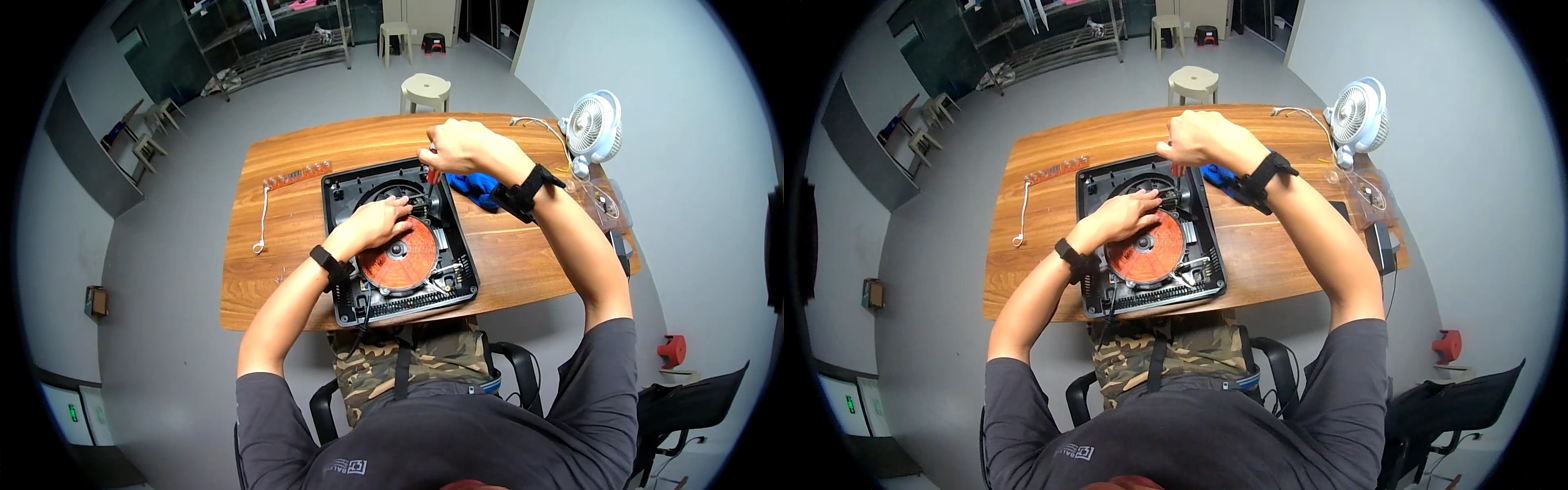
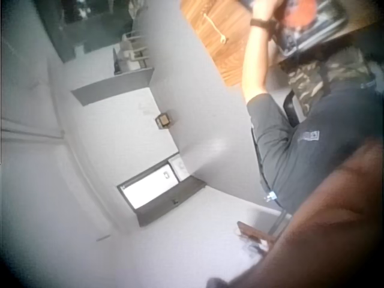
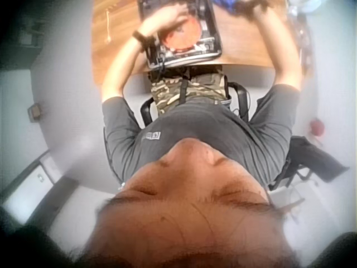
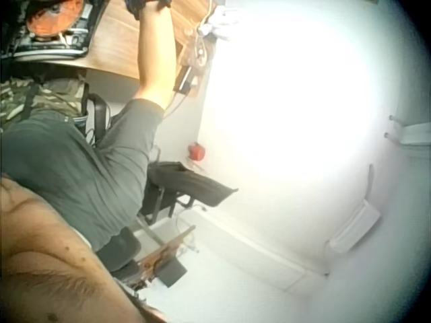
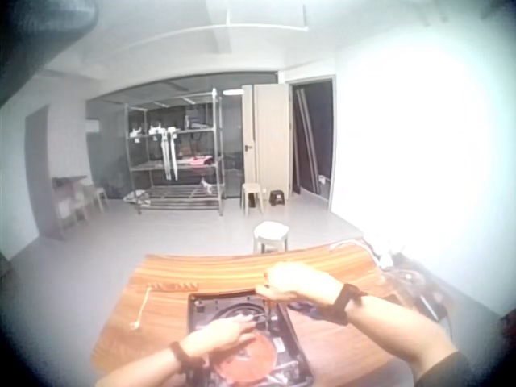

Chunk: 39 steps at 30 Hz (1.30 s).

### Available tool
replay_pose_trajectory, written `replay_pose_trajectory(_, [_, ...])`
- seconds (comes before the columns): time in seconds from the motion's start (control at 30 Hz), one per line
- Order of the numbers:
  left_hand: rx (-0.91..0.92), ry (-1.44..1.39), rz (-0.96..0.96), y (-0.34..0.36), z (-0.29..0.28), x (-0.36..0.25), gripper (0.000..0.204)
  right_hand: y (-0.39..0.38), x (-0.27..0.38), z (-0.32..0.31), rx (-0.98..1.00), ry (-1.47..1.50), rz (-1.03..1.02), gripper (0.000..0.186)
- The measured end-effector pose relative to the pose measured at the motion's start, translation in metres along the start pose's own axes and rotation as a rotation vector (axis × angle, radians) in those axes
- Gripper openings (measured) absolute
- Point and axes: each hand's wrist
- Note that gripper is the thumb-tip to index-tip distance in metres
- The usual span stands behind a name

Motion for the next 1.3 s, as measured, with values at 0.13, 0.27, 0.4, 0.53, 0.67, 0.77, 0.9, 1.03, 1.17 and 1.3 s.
replay_pose_trajectory(0.13, [0.010, 0.012, 0.002, 0.004, 0.002, 0.002, 0.053, 0.012, -0.011, 0.006, -0.087, 0.050, -0.125, 0.046])
replay_pose_trajectory(0.27, [0.008, 0.029, -0.011, 0.001, 0.002, 0.002, 0.053, 0.016, -0.011, 0.002, -0.041, 0.129, -0.106, 0.043])
replay_pose_trajectory(0.4, [0.017, 0.014, -0.026, 0.001, 0.001, -0.002, 0.053, 0.017, -0.006, 0.008, -0.117, 0.006, -0.060, 0.047])
replay_pose_trajectory(0.53, [0.012, 0.008, -0.016, 0.001, 0.001, -0.001, 0.053, 0.013, 0.001, 0.009, -0.135, 0.042, -0.001, 0.048])
replay_pose_trajectory(0.67, [0.003, 0.021, -0.012, 0.001, 0.003, 0.001, 0.052, 0.011, -0.004, 0.002, -0.112, -0.052, -0.020, 0.044])
replay_pose_trajectory(0.77, [-0.001, 0.029, -0.005, 0.001, 0.002, 0.002, 0.051, 0.018, -0.009, 0.004, -0.090, -0.058, -0.039, 0.043])
replay_pose_trajectory(0.9, [-0.011, 0.024, 0.005, 0.004, 0.005, 0.003, 0.050, 0.026, -0.011, 0.008, -0.110, -0.024, -0.011, 0.038])
replay_pose_trajectory(1.03, [-0.006, 0.013, -0.005, 0.001, 0.003, 0.000, 0.050, 0.022, -0.002, 0.002, -0.097, -0.037, 0.081, 0.041])
replay_pose_trajectory(1.17, [-0.010, 0.025, -0.005, 0.000, 0.001, -0.002, 0.050, 0.019, -0.008, -0.002, -0.024, 0.035, -0.003, 0.045])
replay_pose_trajectory(1.3, [-0.006, 0.021, -0.015, 0.000, 0.001, -0.002, 0.051, 0.024, -0.012, 0.005, -0.130, -0.042, -0.061, 0.046])
Point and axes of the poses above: each hand's wrist, its own y-axis towards the middle knuckle, its own z-axis out of the palm, x = y × z, and after that the axes turned 14 degrees about x, right-handed
